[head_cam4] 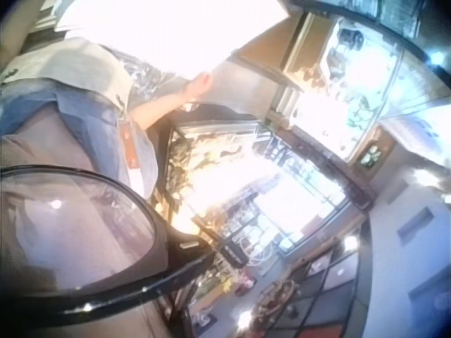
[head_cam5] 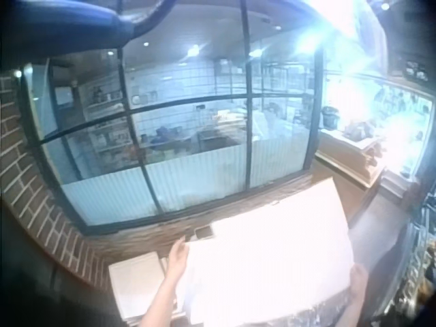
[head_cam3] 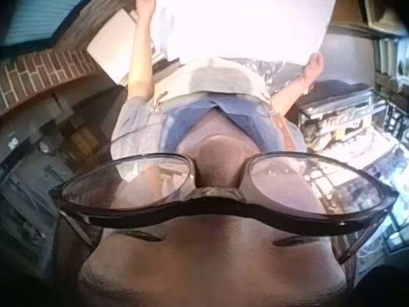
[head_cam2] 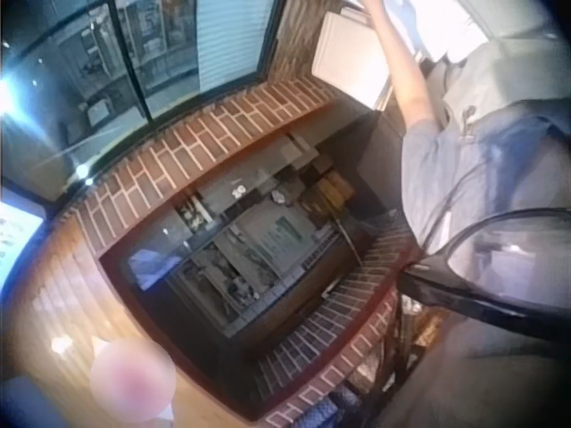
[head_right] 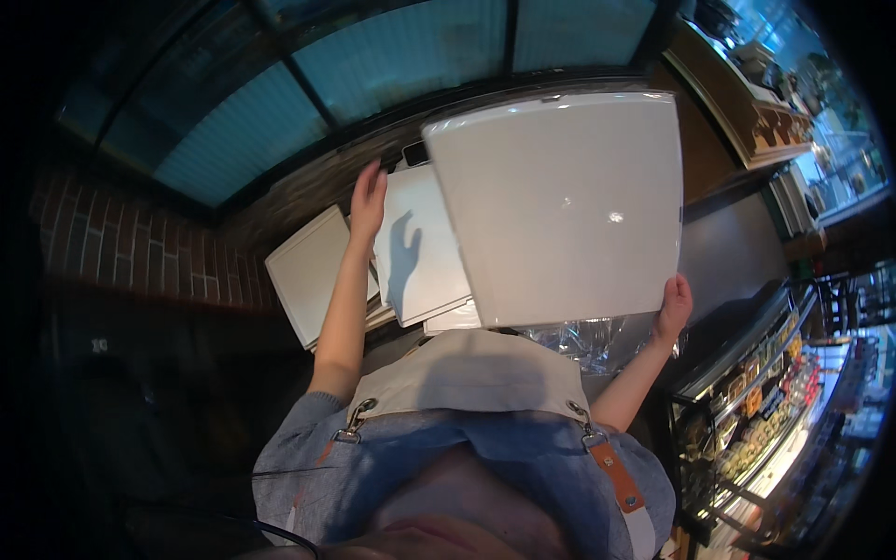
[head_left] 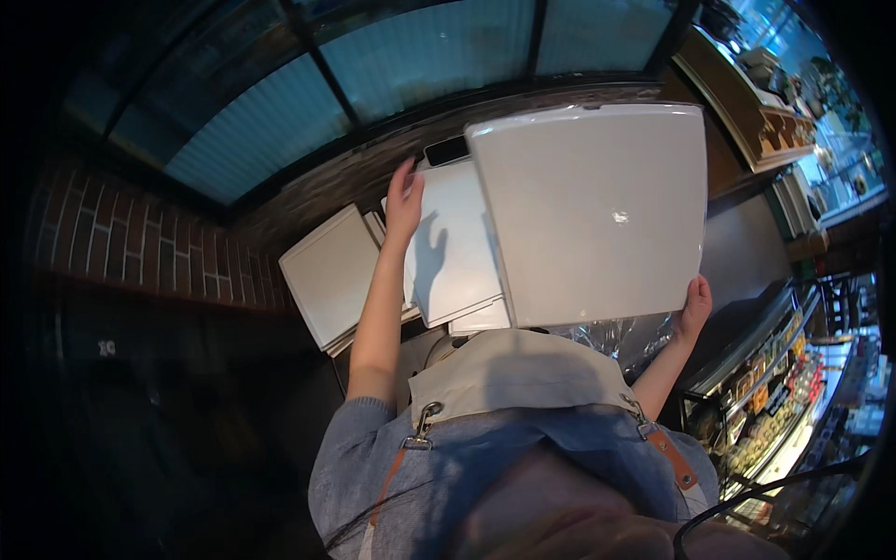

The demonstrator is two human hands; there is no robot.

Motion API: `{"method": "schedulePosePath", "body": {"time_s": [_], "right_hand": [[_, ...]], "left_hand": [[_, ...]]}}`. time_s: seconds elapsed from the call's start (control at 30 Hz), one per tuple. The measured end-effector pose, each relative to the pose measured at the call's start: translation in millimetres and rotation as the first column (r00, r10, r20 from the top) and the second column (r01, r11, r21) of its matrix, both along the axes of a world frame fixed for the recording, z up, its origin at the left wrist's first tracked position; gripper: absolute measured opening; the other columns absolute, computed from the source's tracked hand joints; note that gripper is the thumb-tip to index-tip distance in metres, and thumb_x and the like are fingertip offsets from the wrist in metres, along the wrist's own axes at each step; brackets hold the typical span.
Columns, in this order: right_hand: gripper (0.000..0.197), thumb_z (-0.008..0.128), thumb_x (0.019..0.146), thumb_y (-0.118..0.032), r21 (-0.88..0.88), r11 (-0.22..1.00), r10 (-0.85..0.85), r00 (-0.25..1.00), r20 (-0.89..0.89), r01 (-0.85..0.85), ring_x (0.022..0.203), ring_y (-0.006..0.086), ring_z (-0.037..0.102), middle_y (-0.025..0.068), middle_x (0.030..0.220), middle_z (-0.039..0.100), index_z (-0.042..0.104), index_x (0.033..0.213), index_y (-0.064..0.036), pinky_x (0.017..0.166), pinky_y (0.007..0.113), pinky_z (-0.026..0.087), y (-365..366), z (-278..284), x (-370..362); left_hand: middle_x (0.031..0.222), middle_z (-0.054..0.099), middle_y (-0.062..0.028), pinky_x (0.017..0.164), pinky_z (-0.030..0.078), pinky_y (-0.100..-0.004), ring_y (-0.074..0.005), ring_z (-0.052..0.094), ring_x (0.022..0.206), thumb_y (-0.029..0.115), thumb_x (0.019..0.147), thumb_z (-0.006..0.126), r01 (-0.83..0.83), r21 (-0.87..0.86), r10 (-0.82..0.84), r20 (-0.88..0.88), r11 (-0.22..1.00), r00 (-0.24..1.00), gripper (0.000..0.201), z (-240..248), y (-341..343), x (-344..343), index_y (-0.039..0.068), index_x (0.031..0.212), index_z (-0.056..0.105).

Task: The person repeatedly picks up white boxes from a wooden shelf, carries them to a round table, and stacks them. The person also removes plastic wrapping from some boxes before stacking them on the table.

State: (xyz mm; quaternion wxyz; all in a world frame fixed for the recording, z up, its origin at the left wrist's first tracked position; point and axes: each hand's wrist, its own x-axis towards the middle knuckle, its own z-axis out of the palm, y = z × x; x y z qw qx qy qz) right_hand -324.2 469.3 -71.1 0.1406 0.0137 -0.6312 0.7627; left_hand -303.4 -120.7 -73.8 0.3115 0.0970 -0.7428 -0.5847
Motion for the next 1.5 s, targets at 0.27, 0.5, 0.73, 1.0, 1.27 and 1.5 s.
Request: {"method": "schedulePosePath", "body": {"time_s": [0.27, 0.5, 0.73, 1.0, 1.27, 1.5], "right_hand": [[0.023, 0.057, 0.094, -0.019, 0.023, 0.996, 0.082, 0.997, 0.009, -0.082, 0.086, 0.0113, 0.059, 0.0046, 0.097, 0.064, 0.059, 0.105, 0.0008, 0.078, 0.024, 0.047, -17, -8, -21], [0.02, 0.056, 0.094, -0.018, -0.059, 0.997, 0.054, 0.996, 0.065, -0.051, 0.084, 0.0103, 0.059, 0.0027, 0.093, 0.064, 0.06, 0.102, -0.0003, 0.076, 0.023, 0.047, -39, -37, -21], [0.024, 0.056, 0.094, -0.02, -0.156, 0.964, 0.24, 0.955, 0.173, -0.214, 0.089, 0.0114, 0.06, 0.0041, 0.1, 0.064, 0.06, 0.108, -0.0008, 0.08, 0.023, 0.047, -46, -49, -35], [0.03, 0.065, 0.087, -0.024, 0.055, 0.952, 0.286, 0.937, 0.199, -0.302, 0.086, 0.0087, 0.057, 0.0006, 0.096, 0.064, 0.063, 0.106, -0.0006, 0.075, 0.024, 0.046, -52, -1, -21], [0.033, 0.072, 0.083, -0.03, 0.082, 0.96, 0.26, 0.96, 0.105, -0.269, 0.077, 0.0066, 0.053, -0.0021, 0.086, 0.062, 0.066, 0.096, -0.0005, 0.069, 0.023, 0.045, -114, 47, 3], [0.032, 0.071, 0.084, -0.03, 0.161, 0.962, 0.212, 0.975, 0.068, -0.221, 0.076, 0.0053, 0.051, -0.0032, 0.083, 0.06, 0.064, 0.094, -0.0004, 0.067, 0.022, 0.043, -132, 39, 14]], "left_hand": [[0.1, 0.063, -0.0036, 0.079, 0.046, -0.0231, -0.0091, 0.059, 0.09, 0.011, 0.089, 0.06, 0.314, -0.15, -0.307, 0.065, 0.938, 0.949, 0.015, 155, 24, -5, 0.001, 0.099, 0.065], [0.107, 0.058, -0.0033, 0.087, 0.042, -0.0307, -0.0155, 0.055, 0.103, 0.011, 0.091, 0.058, 0.588, 0.285, -0.451, -0.424, 0.757, 0.785, 0.01, 149, 36, 2, 0.003, 0.087, 0.062], [0.116, 0.051, 0.0009, 0.088, 0.043, -0.0322, -0.0109, 0.054, 0.095, 0.013, 0.094, 0.054, 0.775, 0.492, -0.559, -0.54, 0.397, 0.629, 0.004, 138, 28, 17, 0.011, 0.093, 0.051], [0.116, 0.048, -0.0061, 0.08, 0.044, -0.0283, -0.0157, 0.051, 0.099, 0.024, 0.099, 0.046, 0.603, 0.551, -0.261, -0.575, 0.577, 0.775, 0.028, 122, 40, 6, 0.014, 0.123, 0.038], [0.12, 0.04, -0.0174, 0.088, 0.043, -0.035, -0.0232, 0.05, 0.101, 0.017, 0.091, 0.06, -0.15, 0.055, 0.159, -0.333, 0.987, 0.929, 0.045, 115, 67, -9, 0.005, 0.121, 0.028], [0.074, 0.055, -0.0073, 0.056, 0.043, -0.0265, -0.0125, 0.054, 0.064, 0.019, 0.099, 0.041, -0.366, -0.259, 0.327, -0.184, 0.894, 0.927, 0.02, 117, 42, -5, 0.004, 0.086, 0.045]]}}
